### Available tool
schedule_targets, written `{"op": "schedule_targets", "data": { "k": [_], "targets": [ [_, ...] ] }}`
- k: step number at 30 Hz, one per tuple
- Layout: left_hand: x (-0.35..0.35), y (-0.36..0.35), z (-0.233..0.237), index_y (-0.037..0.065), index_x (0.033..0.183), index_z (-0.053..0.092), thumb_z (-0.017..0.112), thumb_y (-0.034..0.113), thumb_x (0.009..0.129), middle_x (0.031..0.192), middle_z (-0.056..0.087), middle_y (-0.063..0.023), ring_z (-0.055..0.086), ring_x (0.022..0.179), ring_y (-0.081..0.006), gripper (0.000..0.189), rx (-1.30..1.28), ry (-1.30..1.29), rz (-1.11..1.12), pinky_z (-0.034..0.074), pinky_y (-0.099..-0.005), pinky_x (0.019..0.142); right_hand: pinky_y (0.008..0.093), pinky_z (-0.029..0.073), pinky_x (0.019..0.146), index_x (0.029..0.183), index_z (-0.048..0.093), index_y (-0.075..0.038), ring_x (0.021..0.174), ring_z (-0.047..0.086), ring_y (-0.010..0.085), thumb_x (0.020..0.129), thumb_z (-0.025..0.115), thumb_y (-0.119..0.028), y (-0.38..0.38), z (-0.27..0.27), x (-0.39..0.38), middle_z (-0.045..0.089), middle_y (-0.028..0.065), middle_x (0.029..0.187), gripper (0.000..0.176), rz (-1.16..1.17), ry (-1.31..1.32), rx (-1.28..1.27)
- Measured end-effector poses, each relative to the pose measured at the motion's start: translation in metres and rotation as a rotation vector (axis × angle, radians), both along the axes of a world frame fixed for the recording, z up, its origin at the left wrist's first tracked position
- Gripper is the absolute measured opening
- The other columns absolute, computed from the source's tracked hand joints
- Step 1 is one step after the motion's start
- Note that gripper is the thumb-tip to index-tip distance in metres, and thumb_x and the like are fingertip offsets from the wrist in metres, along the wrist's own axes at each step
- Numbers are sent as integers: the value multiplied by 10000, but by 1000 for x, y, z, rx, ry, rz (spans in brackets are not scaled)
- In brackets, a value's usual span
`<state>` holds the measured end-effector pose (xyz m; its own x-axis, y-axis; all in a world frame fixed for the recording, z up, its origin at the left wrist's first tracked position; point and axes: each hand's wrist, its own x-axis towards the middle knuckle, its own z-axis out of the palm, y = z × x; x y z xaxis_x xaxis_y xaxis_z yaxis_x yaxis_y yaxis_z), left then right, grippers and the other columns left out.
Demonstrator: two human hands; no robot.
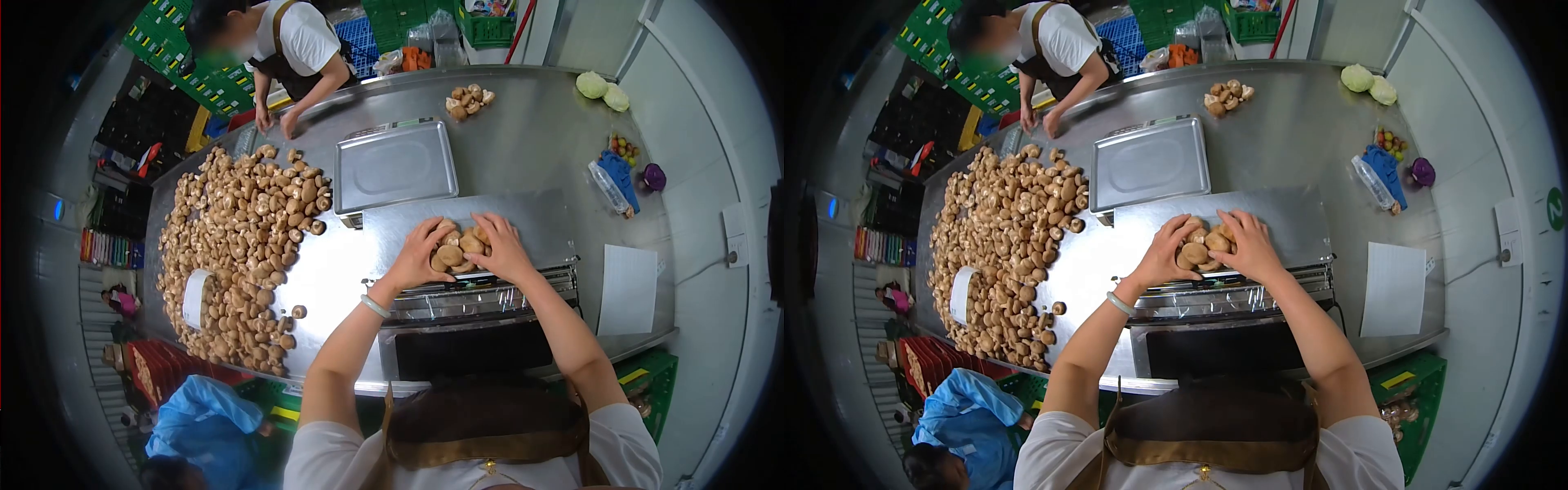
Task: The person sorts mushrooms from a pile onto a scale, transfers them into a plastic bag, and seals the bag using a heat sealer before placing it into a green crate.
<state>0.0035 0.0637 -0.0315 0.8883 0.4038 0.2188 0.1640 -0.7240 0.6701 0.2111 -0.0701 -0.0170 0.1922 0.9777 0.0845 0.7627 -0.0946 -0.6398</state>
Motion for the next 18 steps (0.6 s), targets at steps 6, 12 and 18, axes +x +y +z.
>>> {"op": "schedule_targets", "data": {
  "k": [6, 12, 18],
  "targets": [
    [8, -28, -3, 140, 1432, 418, 932, 385, 526, 1446, 378, -183, 391, 1334, -412, 1071, 20, -8, 88, 343, -509, 1090, 466, 327, 1082, 1445, 438, -142, 1286, 442, 345, 774, 773, -402, -11, 4, 15, 456, 145, 1380, 794, 37, 55, -31],
    [7, -45, 9, 131, 1482, 355, 922, 387, 571, 1502, 328, -189, 365, 1362, -415, 1103, 67, -4, 209, 312, -517, 1120, 472, 325, 1110, 1484, 361, -112, 1348, 394, 361, 780, 779, -366, -15, 1, 31, 386, 162, 1470, 858, 39, 19, 20],
    [-104, -45, 14, -26, 1028, 694, 807, 263, 793, 917, 700, -150, 657, 843, -255, 389, -218, 31, 775, 522, -376, 740, 455, 399, 994, 1207, 586, -23, 1141, 515, 331, 800, 773, -261, -122, 22, 68, 606, 140, 1131, 507, -377, 43, -9]
  ]
}}
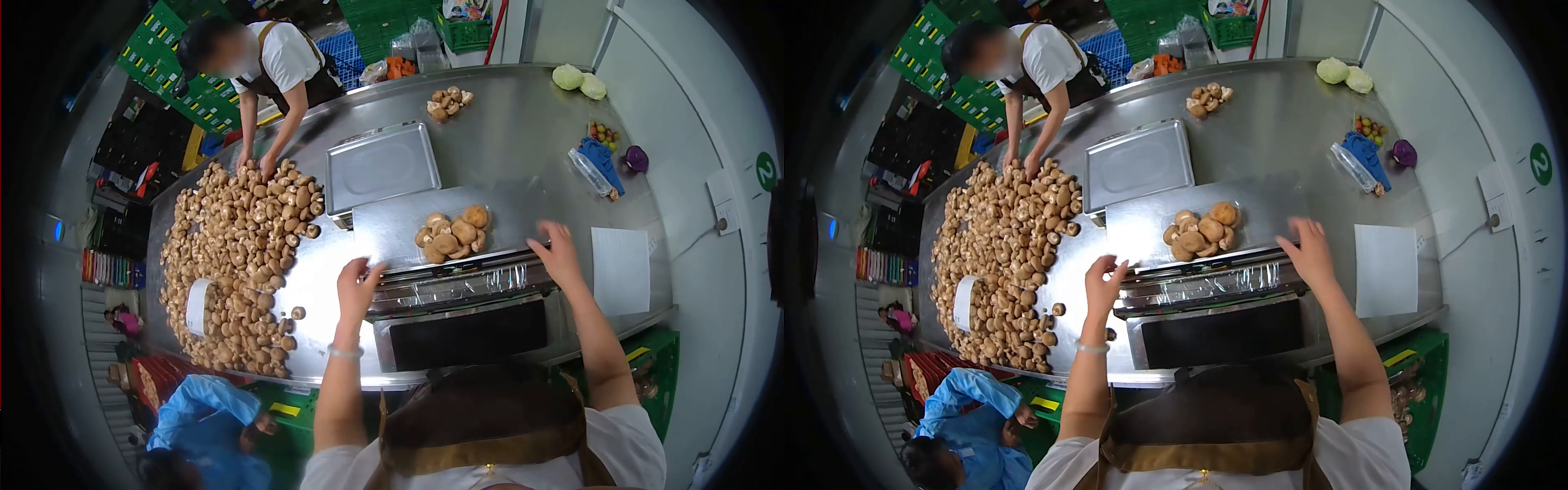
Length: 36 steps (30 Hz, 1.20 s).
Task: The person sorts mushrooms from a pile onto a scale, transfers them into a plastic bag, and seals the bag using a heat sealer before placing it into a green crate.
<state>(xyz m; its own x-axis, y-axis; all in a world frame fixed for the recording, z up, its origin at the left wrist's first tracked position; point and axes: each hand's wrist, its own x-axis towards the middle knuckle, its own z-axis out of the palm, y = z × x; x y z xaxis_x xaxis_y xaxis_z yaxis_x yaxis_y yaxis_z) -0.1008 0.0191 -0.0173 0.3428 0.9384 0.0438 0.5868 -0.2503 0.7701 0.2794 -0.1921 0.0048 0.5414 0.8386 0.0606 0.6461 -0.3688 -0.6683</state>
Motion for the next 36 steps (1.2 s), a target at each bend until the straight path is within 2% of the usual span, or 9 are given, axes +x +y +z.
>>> {"op": "schedule_targets", "data": {
  "k": [2, 7, 11, 17, 20, 23, 26, 32, 36],
  "targets": [
    [-25, -26, 1, 0, 755, 722, 808, 317, 774, 714, 669, -125, 605, 688, -298, 329, 230, 319, 155, 485, -408, 633, 451, 410, 918, 1012, 672, -23, 1028, 543, 311, 803, 764, -285, -30, -9, -9, 633, 114, 980, 348, -39, -73, -200],
    [14, -73, -40, 34, 739, 704, 780, 284, 790, 777, 654, -116, 595, 830, -315, 266, 184, 300, 41, 443, -456, 750, 406, 419, 835, 817, 672, -42, 896, 585, 292, 850, 706, -270, -24, -51, -64, 626, 93, 835, 234, 27, -281, -132],
    [10, -45, -14, 30, 779, 591, 634, 217, 937, 751, 629, -72, 595, 768, -231, 248, -421, -30, -191, 466, -376, 739, 341, 436, 607, 765, 588, -26, 623, 551, 256, 932, 611, -206, -30, -46, -30, 586, 83, 685, 246, 152, 372, -44],
    [32, 12, 110, 104, 821, 505, 570, 312, 992, 783, 639, -123, 616, 788, -234, 276, -946, -756, -436, 481, -351, 781, 301, 437, 673, 819, 488, -64, 720, 557, 218, 1003, 527, -169, -3, 51, 10, 564, 78, 733, 215, 354, 1550, 684],
    [94, 42, 91, 88, 913, 498, 542, 210, 1011, 1196, 639, -248, 626, 1111, -343, 162, -748, -1183, -228, 443, -468, 1042, 351, 468, 880, 875, 525, -53, 975, 600, 264, 1017, 503, -157, 75, 55, 3, 654, 163, 991, 178, 22, 1281, 853],
    [136, 78, -16, 34, 928, 482, 512, 185, 1024, 1132, 678, -203, 649, 1032, -307, 182, -332, -702, -200, 486, -398, 916, 357, 467, 967, 996, 566, -20, 1128, 622, 246, 1007, 495, -157, 133, -15, 13, 685, 129, 1169, 155, 80, 453, 402],
    [146, 69, -41, -2, 948, 451, 528, 157, 1013, 983, 696, -162, 656, 898, -253, 188, -98, -163, -296, 495, -383, 780, 428, 511, 762, 1043, 591, -32, 901, 680, 287, 1005, 504, -180, 153, -72, 9, 694, 164, 1003, 175, 174, 131, 76],
    [116, 46, -37, 0, 1066, 601, 559, 182, 1008, 912, 641, -48, 587, 845, -107, 195, -567, -277, -450, 489, -273, 761, 402, 499, 737, 1073, 595, -7, 864, 636, 318, 960, 583, -221, 112, -37, -12, 661, 145, 935, 242, 306, 777, -157],
    [89, 9, -37, -12, 1024, 661, 554, 219, 1012, 872, 667, -113, 617, 785, -179, 255, -229, -112, -485, 496, -296, 728, 383, 490, 734, 967, 633, 7, 856, 608, 310, 973, 565, -244, 74, -58, -15, 652, 122, 970, 261, 541, 264, 135]
  ]
}}
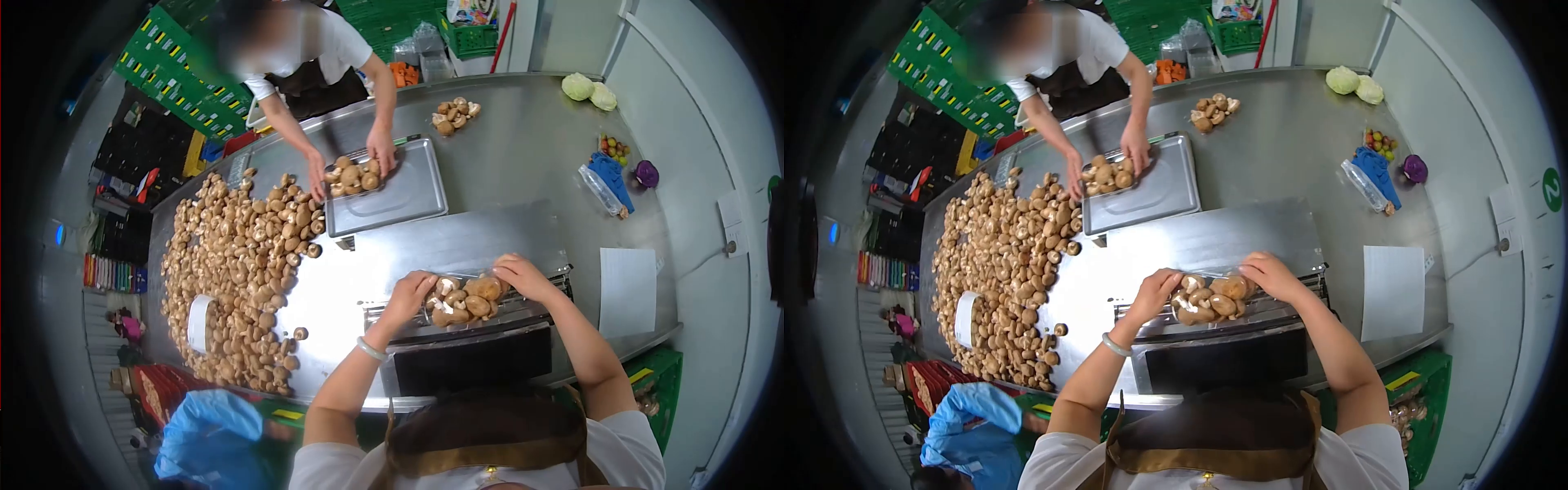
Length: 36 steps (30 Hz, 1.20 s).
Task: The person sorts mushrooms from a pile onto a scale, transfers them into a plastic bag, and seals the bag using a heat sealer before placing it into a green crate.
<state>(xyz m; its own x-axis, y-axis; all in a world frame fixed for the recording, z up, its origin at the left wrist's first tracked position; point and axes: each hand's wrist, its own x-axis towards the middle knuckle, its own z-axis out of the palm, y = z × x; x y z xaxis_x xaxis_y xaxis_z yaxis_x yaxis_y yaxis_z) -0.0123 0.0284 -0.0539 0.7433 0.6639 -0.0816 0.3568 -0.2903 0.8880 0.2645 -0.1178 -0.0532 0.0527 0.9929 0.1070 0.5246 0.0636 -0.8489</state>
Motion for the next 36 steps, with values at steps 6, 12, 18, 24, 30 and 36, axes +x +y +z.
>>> {"op": "schedule_targets", "data": {
  "k": [6, 12, 18, 24, 30, 36],
  "targets": [
    [-11, -57, 94, 5, 944, 618, 548, 155, 994, 818, 653, -194, 642, 733, -385, 173, 282, 17, 152, 500, -419, 643, 390, 446, 625, 896, 570, 18, 649, 555, 360, 992, 527, -231, -36, 90, -42, 557, 188, 710, 270, -236, 84, -19],
    [-61, -121, 134, -2, 918, 655, 578, 196, 992, 674, 615, -157, 574, 578, -318, 225, -8, 52, 110, 469, -357, 586, 363, 429, 583, 873, 550, 17, 608, 543, 340, 1008, 509, -239, -106, 125, -70, 520, 175, 656, 292, -142, 207, -188],
    [-70, -154, 5, -19, 823, 675, 612, 379, 957, 721, 630, -250, 625, 667, -427, 424, -28, 296, 213, 468, -459, 600, 449, 482, 619, 840, 576, -1, 662, 653, 340, 983, 562, -300, -146, -4, -96, 609, 189, 674, 332, -321, -31, -279],
    [-87, -196, -29, 4, 957, 560, 657, 170, 942, 724, 619, -121, 606, 643, -229, 193, 139, 31, 555, 465, -345, 611, 446, 464, 601, 995, 551, -37, 652, 643, 345, 948, 621, -286, -181, -26, -107, 636, 167, 697, 263, -582, 134, -451],
    [-104, -196, -29, 33, 899, 459, 624, 31, 931, 669, 459, -46, 415, 593, -112, 168, 25, -111, 647, 367, -289, 546, 251, 344, 501, 1067, 502, -50, 580, 453, 47, 940, 625, -74, -231, -9, -118, 535, -20, 661, 179, -746, 637, -170],
    [-83, -206, -50, 67, 998, 562, 606, 32, 905, 785, 600, -84, 574, 561, -246, 109, 574, 121, 187, 491, -340, 566, 225, 379, 599, 1051, 483, -51, 658, 417, 43, 964, 563, -13, -317, -45, -135, 465, -28, 694, 124, -1164, 288, -57]
  ]
}}
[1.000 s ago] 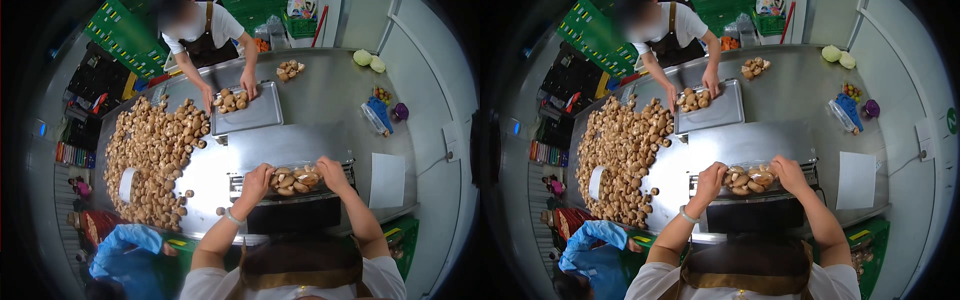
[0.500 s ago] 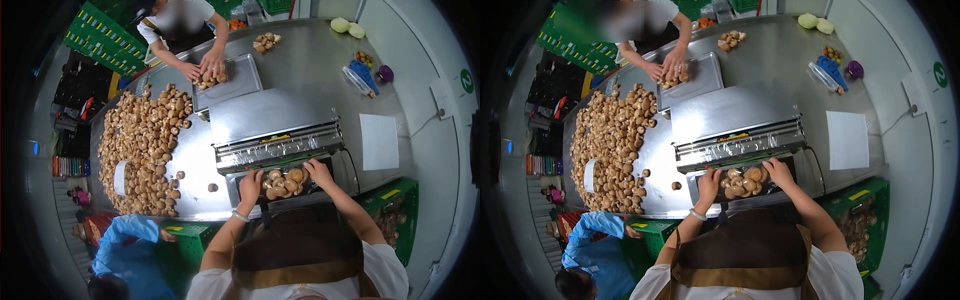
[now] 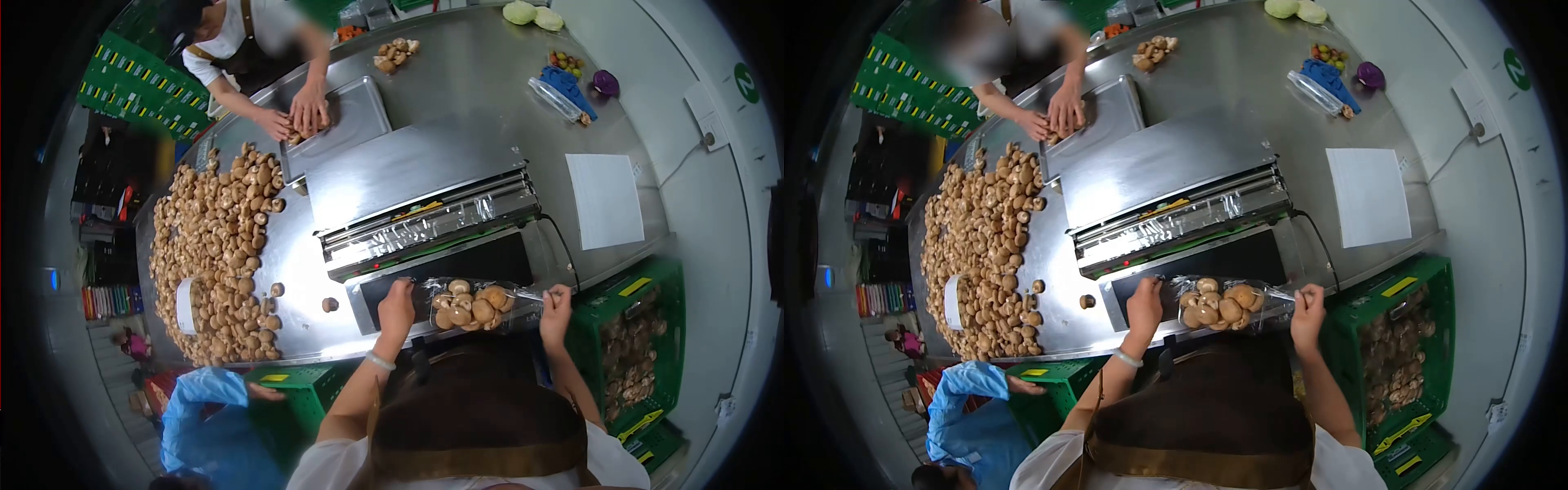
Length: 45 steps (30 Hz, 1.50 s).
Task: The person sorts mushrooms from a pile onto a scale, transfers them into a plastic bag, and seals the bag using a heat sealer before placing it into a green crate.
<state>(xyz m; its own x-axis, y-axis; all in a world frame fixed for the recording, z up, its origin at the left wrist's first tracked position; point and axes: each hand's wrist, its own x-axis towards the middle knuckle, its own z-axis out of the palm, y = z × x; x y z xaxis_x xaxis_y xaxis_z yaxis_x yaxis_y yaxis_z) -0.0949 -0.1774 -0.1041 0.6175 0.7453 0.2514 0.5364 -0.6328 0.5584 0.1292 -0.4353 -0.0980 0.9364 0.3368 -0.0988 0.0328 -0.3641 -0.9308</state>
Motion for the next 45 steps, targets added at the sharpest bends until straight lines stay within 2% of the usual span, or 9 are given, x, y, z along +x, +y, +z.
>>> {"op": "schedule_targets", "data": {
  "k": [6, 9, 11, 22, 27, 30, 33, 39, 45],
  "targets": [
    [78, 4, 6, 136, 1302, 541, 617, 40, 784, 848, 578, -72, 634, 714, -263, 532, 62, 127, -451, 530, -377, 628, 321, 486, 841, 1172, 507, -83, 946, 530, 152, 1031, 462, -270, 23, -102, -69, 537, 33, 1046, 238, -50, 383, 400],
    [76, -21, 1, 126, 1328, 504, 654, -25, 849, 837, 564, -40, 610, 711, -155, 524, -768, -156, -313, 500, -321, 622, 337, 524, 864, 1277, 499, -110, 1053, 578, 201, 1022, 469, -331, 3, -77, -86, 546, 39, 1227, 338, 402, 508, 294],
    [72, -49, 42, 100, 1323, 479, 694, -23, 832, 900, 563, 31, 580, 821, -88, 549, -1697, -611, -332, 509, -254, 703, 347, 521, 872, 1266, 509, -94, 1046, 588, 211, 993, 515, -326, -6, -41, -74, 562, 50, 1205, 358, 747, 542, 37],
    [-23, -65, 162, 17, 1353, 507, 538, 174, 999, 1278, 596, -91, 596, 1132, -173, 388, -1820, -687, -906, 498, -274, 946, 388, 493, 961, 1270, 559, -38, 1076, 643, 257, 693, 865, -346, 78, 212, -34, 639, 140, 1194, 722, 1134, 369, 255],
    [-93, -76, 141, 20, 1343, 506, 603, 274, 976, 1311, 579, -93, 585, 1162, -206, 457, -1534, -951, 46, 498, -351, 985, 402, 470, 1026, 1408, 435, -49, 1222, 567, 272, 541, 957, -239, 152, 190, -74, 558, 133, 1315, 1030, 1326, 392, 65],
    [-152, -54, 115, 85, 1452, 387, 485, 467, 1009, 1419, 490, -142, 440, 1350, -287, 594, -1542, -1983, -418, 334, -475, 1146, 411, 441, 1063, 1456, 343, -28, 1248, 542, 264, 672, 888, -216, 215, 189, -154, 521, 152, 1351, 973, 1208, 538, 180],
    [-206, -62, 136, 76, 1416, 338, 647, 336, 942, 1298, 542, -108, 584, 1149, -221, 623, -960, -1394, 587, 512, -384, 962, 397, 457, 1032, 1456, 339, -23, 1231, 557, 309, 778, 810, -204, 238, 178, -238, 435, 201, 1432, 845, 1707, -132, 170],
    [-405, -74, 72, 62, 1237, 500, 581, 319, 1000, 1080, 648, -57, 649, 845, -134, 359, -444, -1566, 1114, 553, -282, 698, 376, 509, 910, 1346, 508, -41, 1086, 632, 302, 869, 721, -175, 254, 191, -273, 572, 170, 1291, 539, 2070, -314, 200],
    [-469, -87, -75, 15, 1156, 606, 765, 354, 867, 1042, 682, -80, 671, 845, -192, 472, -1045, -1305, 1338, 558, -334, 739, 331, 544, 774, 1118, 673, -40, 853, 695, 265, 887, 690, -136, 229, 135, -221, 707, 122, 973, 251, 1958, 29, -205]
  ]
}}
